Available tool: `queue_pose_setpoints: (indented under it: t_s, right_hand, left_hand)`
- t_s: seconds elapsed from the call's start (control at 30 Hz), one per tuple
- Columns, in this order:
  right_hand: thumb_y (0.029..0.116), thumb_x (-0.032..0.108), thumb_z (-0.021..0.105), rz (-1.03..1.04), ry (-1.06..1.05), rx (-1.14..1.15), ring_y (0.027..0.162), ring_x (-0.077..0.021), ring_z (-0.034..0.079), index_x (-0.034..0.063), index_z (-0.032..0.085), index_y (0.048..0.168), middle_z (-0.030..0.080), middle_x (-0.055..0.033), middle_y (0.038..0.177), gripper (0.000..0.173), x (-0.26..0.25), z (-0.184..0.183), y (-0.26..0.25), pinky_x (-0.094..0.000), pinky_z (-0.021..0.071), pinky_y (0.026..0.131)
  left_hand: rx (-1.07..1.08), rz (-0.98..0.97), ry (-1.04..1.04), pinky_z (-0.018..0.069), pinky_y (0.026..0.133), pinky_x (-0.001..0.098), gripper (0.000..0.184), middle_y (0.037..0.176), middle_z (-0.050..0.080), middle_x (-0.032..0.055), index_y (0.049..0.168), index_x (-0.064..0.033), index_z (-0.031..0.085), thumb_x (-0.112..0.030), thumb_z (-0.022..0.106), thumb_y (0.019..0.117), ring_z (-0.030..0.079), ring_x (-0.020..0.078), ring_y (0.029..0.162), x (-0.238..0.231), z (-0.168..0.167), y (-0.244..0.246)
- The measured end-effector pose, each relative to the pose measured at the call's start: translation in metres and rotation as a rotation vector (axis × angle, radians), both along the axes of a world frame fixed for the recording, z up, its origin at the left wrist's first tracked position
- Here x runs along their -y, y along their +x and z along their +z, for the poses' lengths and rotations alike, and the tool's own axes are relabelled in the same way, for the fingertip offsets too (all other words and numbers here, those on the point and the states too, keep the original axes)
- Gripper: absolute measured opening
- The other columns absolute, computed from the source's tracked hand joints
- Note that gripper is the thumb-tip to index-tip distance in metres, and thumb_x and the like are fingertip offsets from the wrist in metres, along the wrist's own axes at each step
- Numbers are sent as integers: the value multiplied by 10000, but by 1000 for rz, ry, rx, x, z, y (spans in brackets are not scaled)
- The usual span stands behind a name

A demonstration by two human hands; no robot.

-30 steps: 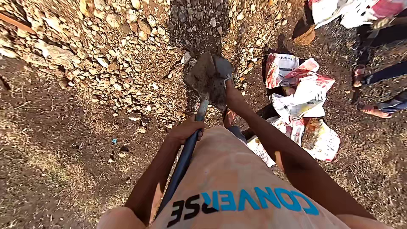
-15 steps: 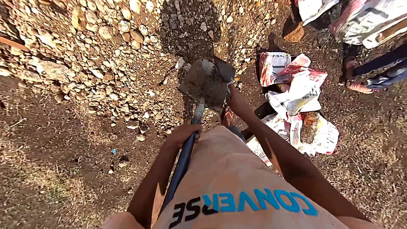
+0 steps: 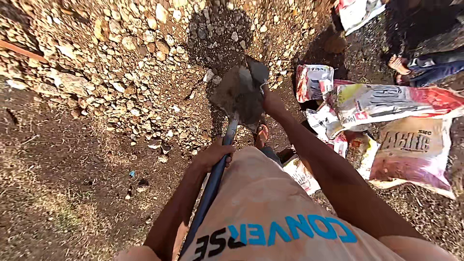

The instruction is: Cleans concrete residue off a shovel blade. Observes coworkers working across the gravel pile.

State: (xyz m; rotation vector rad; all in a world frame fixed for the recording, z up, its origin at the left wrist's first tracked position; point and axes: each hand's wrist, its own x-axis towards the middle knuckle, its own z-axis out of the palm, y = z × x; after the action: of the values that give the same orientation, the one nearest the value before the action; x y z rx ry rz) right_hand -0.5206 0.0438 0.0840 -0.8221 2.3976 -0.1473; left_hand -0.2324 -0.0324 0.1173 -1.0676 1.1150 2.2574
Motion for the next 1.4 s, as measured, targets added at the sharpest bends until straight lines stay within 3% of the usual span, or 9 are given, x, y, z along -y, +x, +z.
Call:
queue_pose_setpoints:
  t_s: [0.1,0.23,0.5,0.63,0.77,0.87,0.97,1.17,1.4]
  right_hand:
    - [1035,197,564,187,-90,-46,824,-498,695,131,366,1498,680,-264,1058,508,-30,26,54,-674,560,674]
    - [1020,130,582,330,-85,-52,863,-494,689,175,469,1462,641,-267,1208,459,-30,2,94,-654,566,689]
    - [1017,176,552,-43,28,37,1125,-547,626,81,331,1554,638,-337,1209,588,-8,7,-49,-743,484,898]
    - [1035,215,569,-47,-146,148,980,-480,675,61,363,1523,658,-306,1129,551,-47,32,-42,-682,527,845]
    - [1067,197,504,26,-274,463,587,-265,632,113,251,1565,634,-173,876,565,-87,42,16,-458,574,552]
    - [1019,162,574,268,-80,134,810,-424,702,94,407,1512,686,-225,1110,525,-91,37,65,-640,568,721]
    - [1044,135,512,353,126,49,924,-482,691,153,382,1557,614,-265,1289,530,-77,20,94,-648,558,771]
    - [1045,87,461,193,162,-45,1005,-533,673,96,364,1529,663,-317,1121,493,-1,-19,28,-687,537,805]
    - [1017,108,508,169,78,-131,927,-532,684,112,347,1518,677,-296,1008,526,-2,34,6,-690,537,738]
  left_hand:
    - [-7,20,-8,517,480,215,225,728,537,19,1227,-87,457,-76,547,1021,550,84,525,3,-2,-2]
    - [15,-3,-53,516,482,219,212,732,533,18,1226,-82,472,-88,549,1029,546,87,525,9,7,-4]
    - [32,17,-103,531,492,243,308,742,536,21,1295,-71,444,-96,555,1009,556,105,530,9,11,21]
    - [26,109,-87,519,489,219,252,708,547,21,1258,-58,468,-69,534,1015,557,88,520,16,5,25]
    - [48,178,-128,513,486,217,259,715,541,25,1258,-90,450,-83,556,1022,550,87,523,31,9,28]
    - [38,209,-169,514,471,223,233,716,546,30,1246,-94,465,-111,543,1027,555,95,517,44,13,27]
    - [-6,241,-147,506,466,219,234,708,528,27,1253,-93,474,-119,535,1028,540,92,512,50,14,23]
    - [2,174,-132,510,469,229,239,714,530,33,1260,-92,451,-85,525,1033,540,100,509,41,20,22]
    - [32,175,-121,524,491,225,253,715,549,38,1272,-67,455,-84,535,1033,564,100,523,30,12,27]
